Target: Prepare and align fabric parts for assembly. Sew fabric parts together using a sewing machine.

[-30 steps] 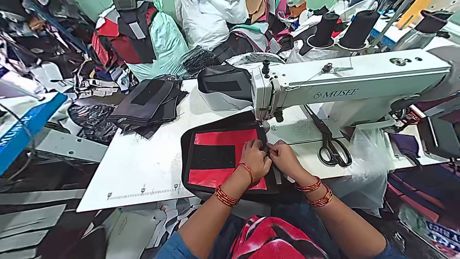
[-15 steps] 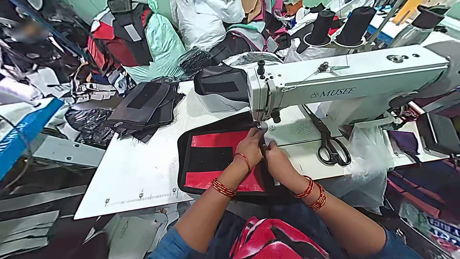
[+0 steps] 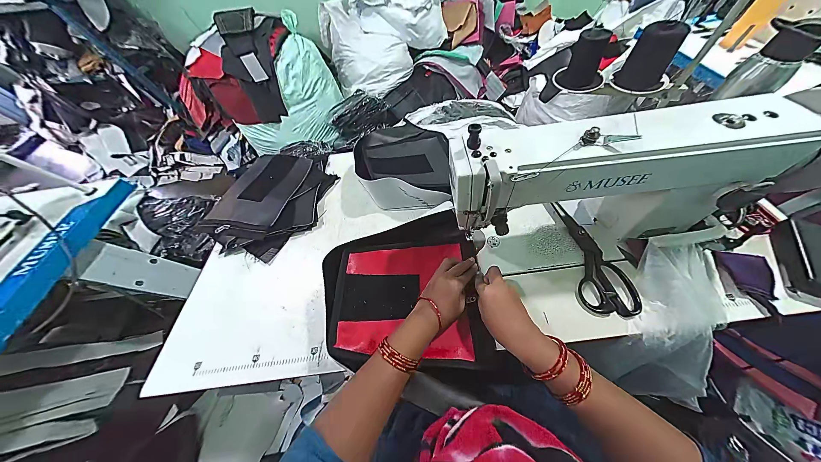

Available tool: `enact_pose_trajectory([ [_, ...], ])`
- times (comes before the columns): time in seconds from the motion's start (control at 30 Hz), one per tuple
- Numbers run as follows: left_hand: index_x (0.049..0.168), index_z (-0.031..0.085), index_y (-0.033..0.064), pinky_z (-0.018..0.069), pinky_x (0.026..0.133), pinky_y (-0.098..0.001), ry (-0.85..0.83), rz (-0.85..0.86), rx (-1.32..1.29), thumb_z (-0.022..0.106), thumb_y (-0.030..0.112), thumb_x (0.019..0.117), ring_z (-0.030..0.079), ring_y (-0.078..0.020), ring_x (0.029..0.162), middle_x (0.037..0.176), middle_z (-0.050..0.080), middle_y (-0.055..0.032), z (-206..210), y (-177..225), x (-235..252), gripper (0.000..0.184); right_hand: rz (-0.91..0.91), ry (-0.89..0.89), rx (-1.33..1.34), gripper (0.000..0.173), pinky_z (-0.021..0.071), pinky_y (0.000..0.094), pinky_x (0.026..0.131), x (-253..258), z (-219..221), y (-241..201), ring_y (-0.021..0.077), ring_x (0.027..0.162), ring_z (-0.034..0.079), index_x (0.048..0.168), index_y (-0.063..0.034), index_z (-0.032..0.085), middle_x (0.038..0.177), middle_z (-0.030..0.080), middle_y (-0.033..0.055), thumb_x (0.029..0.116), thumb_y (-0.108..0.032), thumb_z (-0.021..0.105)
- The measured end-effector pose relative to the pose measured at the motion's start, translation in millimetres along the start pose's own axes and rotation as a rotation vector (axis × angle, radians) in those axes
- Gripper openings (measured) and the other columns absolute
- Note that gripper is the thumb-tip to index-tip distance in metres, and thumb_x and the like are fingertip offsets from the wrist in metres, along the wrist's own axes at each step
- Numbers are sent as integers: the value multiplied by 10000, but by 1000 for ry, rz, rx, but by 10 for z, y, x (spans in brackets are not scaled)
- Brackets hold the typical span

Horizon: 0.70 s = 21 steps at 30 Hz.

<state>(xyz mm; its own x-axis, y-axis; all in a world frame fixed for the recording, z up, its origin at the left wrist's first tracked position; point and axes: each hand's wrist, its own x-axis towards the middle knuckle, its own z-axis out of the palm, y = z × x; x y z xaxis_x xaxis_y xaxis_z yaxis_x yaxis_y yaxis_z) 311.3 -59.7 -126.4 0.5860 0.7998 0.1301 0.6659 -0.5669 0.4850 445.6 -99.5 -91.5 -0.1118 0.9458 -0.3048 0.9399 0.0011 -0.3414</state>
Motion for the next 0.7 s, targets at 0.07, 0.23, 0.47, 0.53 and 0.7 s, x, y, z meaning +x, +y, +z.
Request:
enact_pose_trajectory([
  [0.07,1268,715,5,383,1168,-484,49,23,-4,519,-33,927,552,-385,1346,1390,656,-131,60,-61,-42,394,0,-7,-13,360,568,369,857,6,2,-7,325,989,684,1358,91,571,1316,523,280,1036,12,431],
  [0.23,1300,685,-19,281,1224,-573,-18,-19,-31,514,-16,953,470,-391,1437,1444,612,-154,28,-17,-19,386,11,3,1,340,569,372,860,5,-8,-18,330,993,684,1313,98,602,1296,539,282,1024,31,437],
  [0.47,1390,622,7,207,1261,-515,-146,-91,-32,478,22,979,396,-317,1496,1531,535,-116,-76,-73,133,436,-8,55,44,328,564,370,868,171,-11,23,314,988,682,1287,77,631,1246,568,259,1036,2,433],
  [0.53,1350,653,1,252,1246,-526,-99,-77,-32,498,29,981,448,-335,1458,1482,572,-156,-69,-129,197,402,-13,66,70,331,549,374,911,260,-37,33,324,1037,665,1296,70,631,1250,570,260,1037,-3,439],
  [0.7,1337,660,-2,271,1240,-525,-99,-83,-23,503,11,983,493,-355,1407,1404,598,-216,-99,-214,359,387,-4,49,132,349,520,411,988,392,-107,39,355,1133,634,1337,65,606,1314,545,276,1045,-12,432],
])
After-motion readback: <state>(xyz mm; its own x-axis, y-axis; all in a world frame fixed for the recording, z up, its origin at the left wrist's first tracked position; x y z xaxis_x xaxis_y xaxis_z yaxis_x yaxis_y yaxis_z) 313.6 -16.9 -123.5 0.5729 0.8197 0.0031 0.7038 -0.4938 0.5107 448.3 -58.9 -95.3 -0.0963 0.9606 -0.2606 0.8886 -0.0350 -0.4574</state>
